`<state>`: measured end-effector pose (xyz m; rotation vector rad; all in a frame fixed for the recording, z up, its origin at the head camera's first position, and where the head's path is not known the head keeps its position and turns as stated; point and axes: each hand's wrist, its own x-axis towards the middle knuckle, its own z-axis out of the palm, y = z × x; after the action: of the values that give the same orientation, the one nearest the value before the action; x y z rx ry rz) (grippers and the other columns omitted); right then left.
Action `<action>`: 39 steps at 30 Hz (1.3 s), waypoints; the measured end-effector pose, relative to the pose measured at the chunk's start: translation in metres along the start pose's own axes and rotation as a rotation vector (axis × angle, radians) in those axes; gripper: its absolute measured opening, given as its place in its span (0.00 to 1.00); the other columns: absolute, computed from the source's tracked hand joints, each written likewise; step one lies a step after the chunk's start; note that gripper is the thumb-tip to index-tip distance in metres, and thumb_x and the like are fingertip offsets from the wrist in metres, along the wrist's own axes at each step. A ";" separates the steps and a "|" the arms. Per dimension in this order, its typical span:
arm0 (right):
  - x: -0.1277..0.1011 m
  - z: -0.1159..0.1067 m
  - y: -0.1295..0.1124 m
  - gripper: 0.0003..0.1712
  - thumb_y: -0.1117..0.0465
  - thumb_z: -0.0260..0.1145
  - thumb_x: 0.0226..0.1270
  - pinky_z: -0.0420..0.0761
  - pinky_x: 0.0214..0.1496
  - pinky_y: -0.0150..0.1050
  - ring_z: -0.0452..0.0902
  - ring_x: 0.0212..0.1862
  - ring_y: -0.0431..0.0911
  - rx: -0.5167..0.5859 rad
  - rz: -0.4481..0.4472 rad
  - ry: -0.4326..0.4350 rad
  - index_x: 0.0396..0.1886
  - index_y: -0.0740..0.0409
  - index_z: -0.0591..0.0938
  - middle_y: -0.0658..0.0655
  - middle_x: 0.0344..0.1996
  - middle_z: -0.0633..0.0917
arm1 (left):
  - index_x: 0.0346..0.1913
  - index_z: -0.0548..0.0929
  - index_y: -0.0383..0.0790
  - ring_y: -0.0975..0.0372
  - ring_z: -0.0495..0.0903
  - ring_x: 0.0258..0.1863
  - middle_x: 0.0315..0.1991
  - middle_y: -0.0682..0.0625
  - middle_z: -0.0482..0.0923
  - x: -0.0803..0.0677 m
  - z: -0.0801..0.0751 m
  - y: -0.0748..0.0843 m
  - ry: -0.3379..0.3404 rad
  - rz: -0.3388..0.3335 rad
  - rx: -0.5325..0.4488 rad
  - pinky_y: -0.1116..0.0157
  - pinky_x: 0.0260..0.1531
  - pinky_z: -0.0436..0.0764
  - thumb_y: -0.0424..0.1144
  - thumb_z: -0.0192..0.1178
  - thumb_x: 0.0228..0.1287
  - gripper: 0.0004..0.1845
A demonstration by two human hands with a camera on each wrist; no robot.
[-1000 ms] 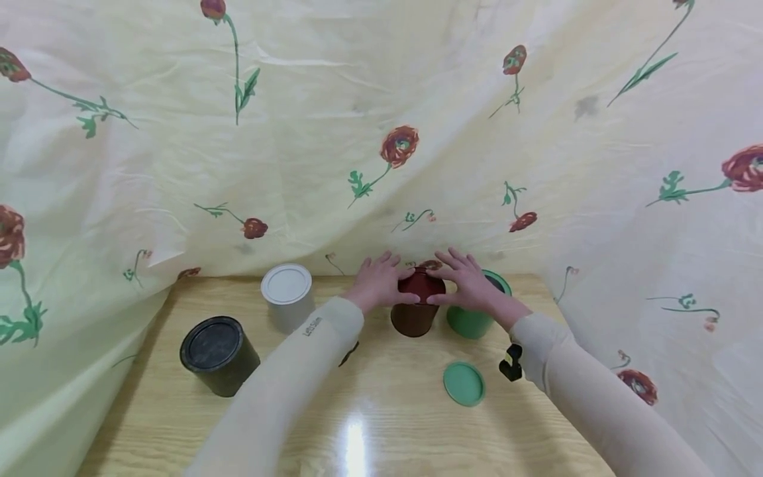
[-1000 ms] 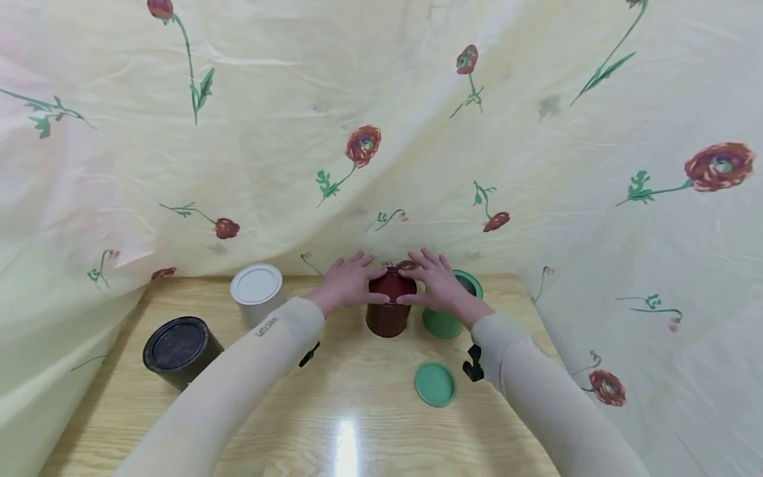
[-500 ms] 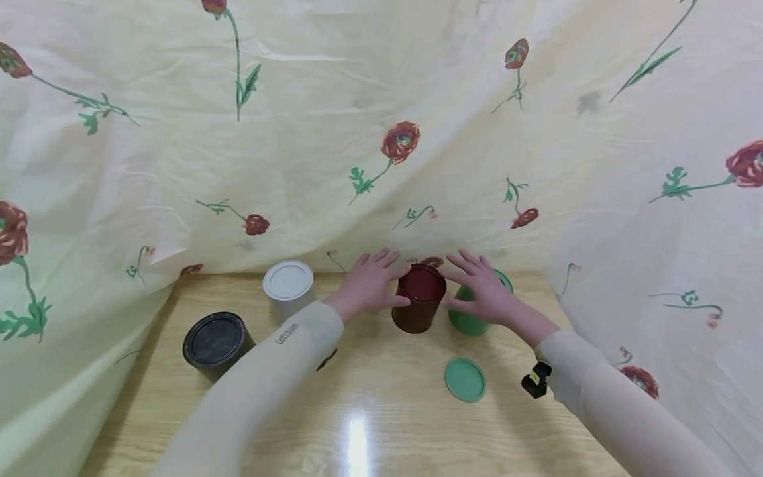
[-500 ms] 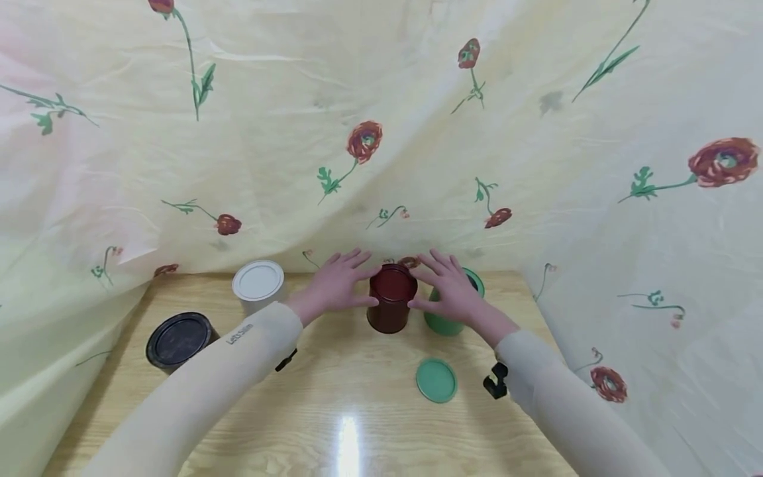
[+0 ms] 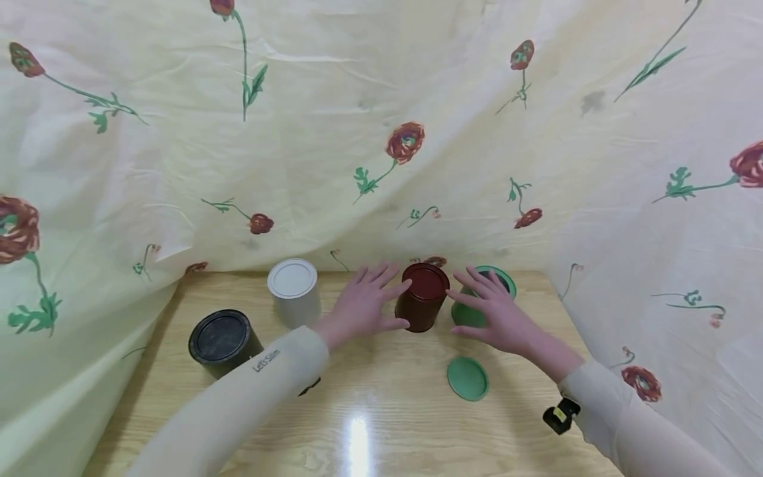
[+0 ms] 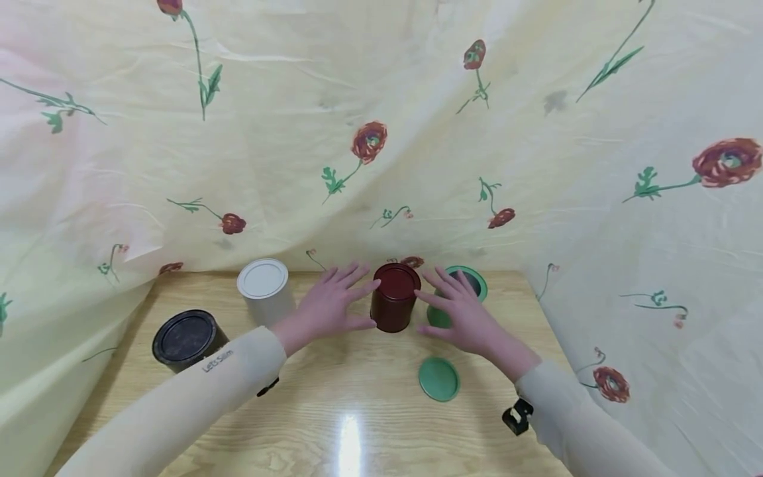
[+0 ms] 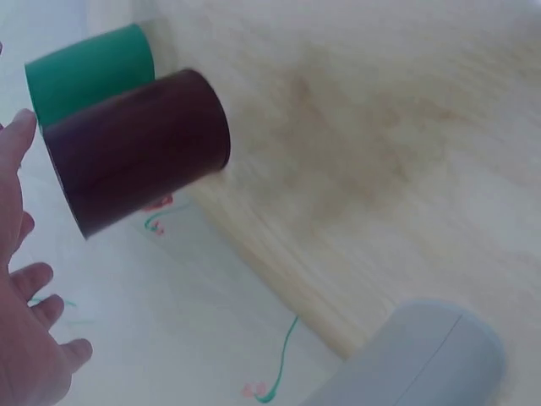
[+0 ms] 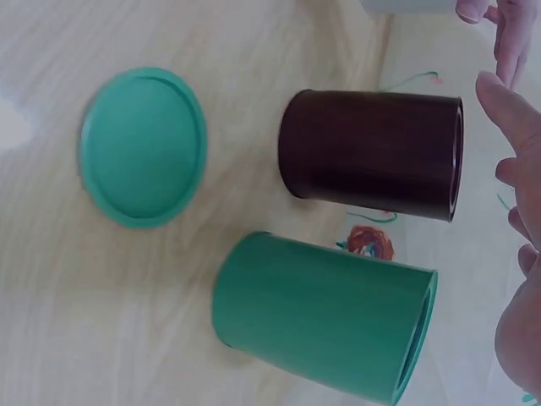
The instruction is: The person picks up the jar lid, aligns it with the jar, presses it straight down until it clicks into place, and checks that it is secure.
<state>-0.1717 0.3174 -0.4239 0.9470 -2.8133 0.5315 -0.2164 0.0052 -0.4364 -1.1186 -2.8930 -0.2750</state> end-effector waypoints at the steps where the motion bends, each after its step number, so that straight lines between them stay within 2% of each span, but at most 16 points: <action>1: -0.003 0.001 -0.001 0.42 0.50 0.83 0.59 0.44 0.81 0.75 0.51 0.83 0.69 0.006 -0.005 0.004 0.72 0.59 0.81 0.67 0.80 0.68 | 0.84 0.66 0.58 0.49 0.50 0.86 0.86 0.47 0.54 -0.003 0.002 0.002 0.002 -0.003 0.001 0.43 0.83 0.51 0.73 0.61 0.69 0.45; 9: -0.028 0.013 -0.007 0.41 0.43 0.81 0.63 0.45 0.79 0.78 0.52 0.84 0.66 0.040 -0.054 0.055 0.71 0.58 0.82 0.64 0.80 0.70 | 0.83 0.67 0.58 0.48 0.54 0.85 0.86 0.46 0.57 -0.020 0.025 0.008 0.029 0.003 0.016 0.41 0.82 0.55 0.75 0.60 0.68 0.46; 15: -0.046 0.025 -0.007 0.45 0.29 0.67 0.69 0.44 0.82 0.74 0.57 0.81 0.69 0.021 -0.084 0.106 0.71 0.57 0.82 0.67 0.77 0.72 | 0.83 0.67 0.59 0.48 0.55 0.85 0.85 0.46 0.58 -0.030 0.043 0.012 0.022 0.010 -0.006 0.41 0.82 0.56 0.74 0.62 0.67 0.46; 17: -0.052 0.029 -0.006 0.46 0.28 0.66 0.69 0.44 0.82 0.74 0.58 0.80 0.69 0.020 -0.084 0.112 0.71 0.57 0.82 0.67 0.77 0.72 | 0.84 0.66 0.58 0.49 0.53 0.85 0.85 0.47 0.57 -0.033 0.048 0.015 0.010 0.010 -0.021 0.41 0.82 0.55 0.74 0.62 0.68 0.47; 20: -0.061 0.035 -0.005 0.45 0.33 0.73 0.65 0.44 0.83 0.72 0.58 0.80 0.70 0.022 -0.090 0.120 0.71 0.59 0.82 0.68 0.76 0.73 | 0.84 0.66 0.57 0.49 0.54 0.85 0.85 0.46 0.58 -0.036 0.053 0.020 0.001 0.015 -0.030 0.41 0.82 0.55 0.74 0.62 0.67 0.47; 24: -0.074 0.042 -0.001 0.45 0.41 0.82 0.58 0.39 0.86 0.63 0.58 0.81 0.69 0.022 -0.082 0.117 0.70 0.60 0.82 0.67 0.77 0.72 | 0.84 0.65 0.58 0.49 0.54 0.85 0.85 0.47 0.58 -0.037 0.061 0.029 -0.036 0.004 -0.036 0.41 0.82 0.54 0.74 0.62 0.68 0.47; 27: -0.081 0.048 0.002 0.47 0.45 0.85 0.54 0.38 0.86 0.58 0.58 0.81 0.66 0.016 -0.073 0.112 0.71 0.60 0.81 0.63 0.78 0.71 | 0.84 0.64 0.59 0.50 0.52 0.86 0.85 0.48 0.58 -0.035 0.066 0.037 -0.071 -0.011 -0.039 0.43 0.83 0.53 0.74 0.61 0.67 0.48; 30: -0.088 0.052 0.005 0.49 0.47 0.86 0.51 0.37 0.86 0.56 0.58 0.81 0.66 0.018 -0.055 0.102 0.72 0.60 0.81 0.61 0.80 0.70 | 0.84 0.65 0.60 0.51 0.53 0.86 0.85 0.49 0.59 -0.034 0.075 0.044 -0.074 -0.007 -0.025 0.43 0.83 0.54 0.76 0.60 0.67 0.48; 34: -0.097 0.058 0.009 0.50 0.48 0.86 0.50 0.43 0.85 0.66 0.55 0.83 0.64 0.027 -0.027 0.090 0.73 0.60 0.80 0.60 0.81 0.68 | 0.83 0.66 0.60 0.51 0.53 0.86 0.84 0.49 0.60 -0.031 0.092 0.052 -0.057 -0.004 -0.021 0.42 0.82 0.55 0.77 0.60 0.66 0.48; 36: -0.101 0.061 0.011 0.50 0.47 0.86 0.50 0.47 0.82 0.72 0.52 0.85 0.58 0.030 -0.023 0.091 0.73 0.60 0.80 0.59 0.81 0.68 | 0.83 0.67 0.61 0.51 0.53 0.85 0.84 0.49 0.60 -0.029 0.100 0.057 -0.060 -0.012 -0.018 0.42 0.82 0.55 0.78 0.59 0.65 0.48; 39: -0.107 0.065 0.015 0.50 0.44 0.86 0.51 0.46 0.84 0.69 0.47 0.86 0.49 0.027 -0.020 0.097 0.72 0.61 0.80 0.62 0.79 0.70 | 0.83 0.66 0.61 0.52 0.54 0.85 0.84 0.49 0.60 -0.027 0.110 0.065 -0.067 -0.027 0.001 0.42 0.82 0.56 0.79 0.58 0.65 0.49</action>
<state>-0.0957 0.3644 -0.5134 0.9271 -2.7147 0.5978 -0.1485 0.0534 -0.5374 -1.1109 -2.9679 -0.2416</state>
